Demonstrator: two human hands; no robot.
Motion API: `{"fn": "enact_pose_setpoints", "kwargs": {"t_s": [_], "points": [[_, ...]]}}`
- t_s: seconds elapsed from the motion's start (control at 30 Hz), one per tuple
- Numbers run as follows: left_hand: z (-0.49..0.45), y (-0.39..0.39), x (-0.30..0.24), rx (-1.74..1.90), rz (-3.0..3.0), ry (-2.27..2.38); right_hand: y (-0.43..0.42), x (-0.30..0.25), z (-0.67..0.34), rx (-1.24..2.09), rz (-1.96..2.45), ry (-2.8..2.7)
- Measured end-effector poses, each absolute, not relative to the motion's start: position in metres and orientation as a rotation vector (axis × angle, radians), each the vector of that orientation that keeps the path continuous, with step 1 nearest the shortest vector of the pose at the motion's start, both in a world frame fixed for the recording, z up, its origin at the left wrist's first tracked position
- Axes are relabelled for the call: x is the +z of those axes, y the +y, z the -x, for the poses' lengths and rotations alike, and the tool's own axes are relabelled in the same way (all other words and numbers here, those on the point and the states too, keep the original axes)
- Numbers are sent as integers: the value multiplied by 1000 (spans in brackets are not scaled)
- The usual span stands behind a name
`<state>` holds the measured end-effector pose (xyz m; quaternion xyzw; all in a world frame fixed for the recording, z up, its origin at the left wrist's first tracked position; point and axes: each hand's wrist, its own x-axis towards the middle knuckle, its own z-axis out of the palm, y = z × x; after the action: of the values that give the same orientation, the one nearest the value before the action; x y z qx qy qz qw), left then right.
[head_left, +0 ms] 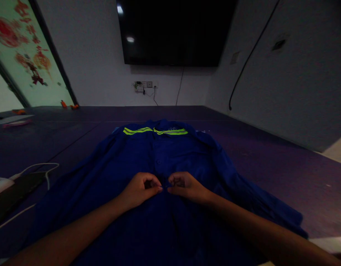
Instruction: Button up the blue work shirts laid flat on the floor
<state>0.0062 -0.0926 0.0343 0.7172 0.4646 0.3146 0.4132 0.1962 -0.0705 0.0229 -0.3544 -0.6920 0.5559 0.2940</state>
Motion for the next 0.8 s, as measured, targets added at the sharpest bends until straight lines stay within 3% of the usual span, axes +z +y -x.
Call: {"fn": "enact_pose_setpoints", "kwargs": {"t_s": [0.8], "points": [[-9,-98,35,975,-2116,1228,-70,27,-195,1576,891,-1802]]}}
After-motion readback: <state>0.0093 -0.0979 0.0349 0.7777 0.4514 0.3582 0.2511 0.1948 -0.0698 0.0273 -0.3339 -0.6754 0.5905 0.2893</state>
